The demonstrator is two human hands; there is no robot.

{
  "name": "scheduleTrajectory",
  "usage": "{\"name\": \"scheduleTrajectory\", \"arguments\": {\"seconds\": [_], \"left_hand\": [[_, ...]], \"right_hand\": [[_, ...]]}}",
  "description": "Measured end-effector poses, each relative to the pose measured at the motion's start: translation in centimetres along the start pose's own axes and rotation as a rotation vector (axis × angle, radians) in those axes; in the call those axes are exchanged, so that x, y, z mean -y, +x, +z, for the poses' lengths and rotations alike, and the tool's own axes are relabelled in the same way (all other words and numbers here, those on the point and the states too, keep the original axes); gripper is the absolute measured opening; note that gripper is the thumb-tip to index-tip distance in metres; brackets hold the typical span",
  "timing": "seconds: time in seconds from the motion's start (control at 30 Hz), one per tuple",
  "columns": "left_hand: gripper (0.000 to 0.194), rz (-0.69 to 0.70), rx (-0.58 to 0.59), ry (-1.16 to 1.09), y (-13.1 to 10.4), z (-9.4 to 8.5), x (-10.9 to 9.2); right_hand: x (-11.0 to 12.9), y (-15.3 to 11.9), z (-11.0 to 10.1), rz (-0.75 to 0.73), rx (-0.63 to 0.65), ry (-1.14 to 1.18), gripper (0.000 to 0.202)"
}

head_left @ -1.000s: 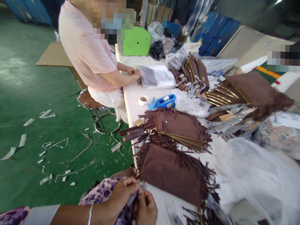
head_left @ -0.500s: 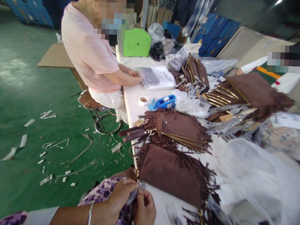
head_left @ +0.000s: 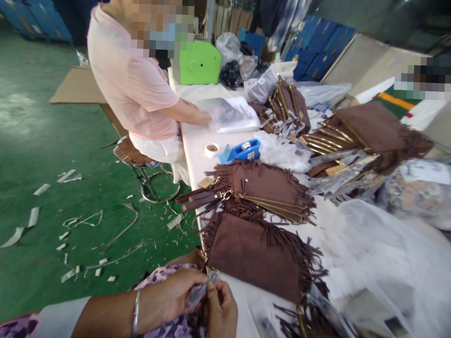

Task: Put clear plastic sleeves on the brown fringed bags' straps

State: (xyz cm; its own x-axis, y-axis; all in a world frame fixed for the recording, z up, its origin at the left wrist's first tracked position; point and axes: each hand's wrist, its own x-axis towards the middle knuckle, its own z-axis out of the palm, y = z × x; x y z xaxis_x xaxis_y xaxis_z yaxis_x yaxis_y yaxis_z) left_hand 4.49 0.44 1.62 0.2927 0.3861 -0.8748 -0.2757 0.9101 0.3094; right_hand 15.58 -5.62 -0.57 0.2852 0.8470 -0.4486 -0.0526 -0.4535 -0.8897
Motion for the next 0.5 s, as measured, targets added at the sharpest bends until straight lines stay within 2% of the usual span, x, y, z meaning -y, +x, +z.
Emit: {"name": "scheduleTrajectory", "arguments": {"seconds": [0.07,0.13,0.23,0.3,0.4,0.5], "left_hand": [[0.019,0.046,0.036,0.037,-0.2,0.1,0.2],[0.019,0.155,0.052,0.115,-0.5,0.1,0.3],[0.018,0.273,0.008,0.233,-0.6,-0.3,0.4],[0.023,0.28,0.017,0.27,-0.5,-0.7,0.5],[0.037,0.229,0.085,0.272,-0.3,-1.2,0.7],[0.055,0.156,0.07,0.28,0.4,-1.4,0.7]], "right_hand": [[0.4,-0.1,-0.6,-0.013,0.035,-0.077,0.035],[0.8,-0.2,-1.1,-0.017,0.061,-0.191,0.036],[1.3,-0.2,-1.4,-0.032,0.031,-0.33,0.037],[1.4,-0.3,-1.2,-0.004,-0.048,-0.356,0.035],[1.3,-0.8,-0.6,0.044,-0.191,-0.263,0.027],[1.0,-1.0,0.4,0.048,-0.221,-0.103,0.016]]}}
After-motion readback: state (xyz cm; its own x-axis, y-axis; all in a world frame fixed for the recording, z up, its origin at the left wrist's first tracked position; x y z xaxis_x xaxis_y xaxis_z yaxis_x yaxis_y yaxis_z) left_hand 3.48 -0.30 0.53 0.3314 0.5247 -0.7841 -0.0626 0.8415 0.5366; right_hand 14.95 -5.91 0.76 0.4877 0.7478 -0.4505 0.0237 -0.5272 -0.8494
